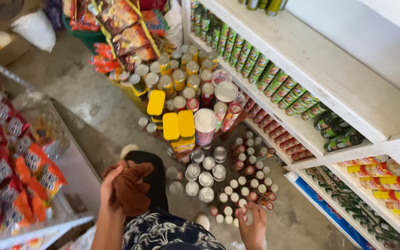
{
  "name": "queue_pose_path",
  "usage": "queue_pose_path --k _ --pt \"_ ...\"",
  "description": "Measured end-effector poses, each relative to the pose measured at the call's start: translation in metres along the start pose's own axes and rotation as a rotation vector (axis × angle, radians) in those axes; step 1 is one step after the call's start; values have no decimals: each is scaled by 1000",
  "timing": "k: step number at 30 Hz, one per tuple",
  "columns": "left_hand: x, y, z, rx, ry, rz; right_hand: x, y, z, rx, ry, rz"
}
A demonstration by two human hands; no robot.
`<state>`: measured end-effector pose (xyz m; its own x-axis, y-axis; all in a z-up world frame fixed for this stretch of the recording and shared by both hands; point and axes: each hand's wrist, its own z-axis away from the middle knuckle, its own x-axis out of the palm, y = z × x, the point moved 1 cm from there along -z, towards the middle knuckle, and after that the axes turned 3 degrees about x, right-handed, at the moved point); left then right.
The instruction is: The person wipes the exterior of canned goods with a brown cloth and places them on a shelf. The person handles multiple cans, wiping each one individually before stacking them on the shelf.
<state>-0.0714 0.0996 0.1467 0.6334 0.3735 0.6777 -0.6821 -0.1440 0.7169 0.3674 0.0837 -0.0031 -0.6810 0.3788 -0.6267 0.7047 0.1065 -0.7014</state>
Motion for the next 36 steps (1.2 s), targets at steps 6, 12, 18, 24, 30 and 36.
queue_pose_path --k 6,12,18,24,30,36 --pt "-25 72 -187 227 -46 -710 46 -53 -42 91 225 29" --pt "11 112 -447 35 -361 -1808 151 -160 -79 154 458 272" --pt "22 49 -607 -241 -936 -2405 217 -271 -110 215 642 461" --pt "25 1 -636 -488 -1318 -2773 247 -318 -104 438 705 606" --pt "8 -2 -640 -508 -1329 -2719 254 -327 -94 392 753 643" --pt "11 -1 -632 -358 -1278 -2769 234 -315 -99 392 713 591"
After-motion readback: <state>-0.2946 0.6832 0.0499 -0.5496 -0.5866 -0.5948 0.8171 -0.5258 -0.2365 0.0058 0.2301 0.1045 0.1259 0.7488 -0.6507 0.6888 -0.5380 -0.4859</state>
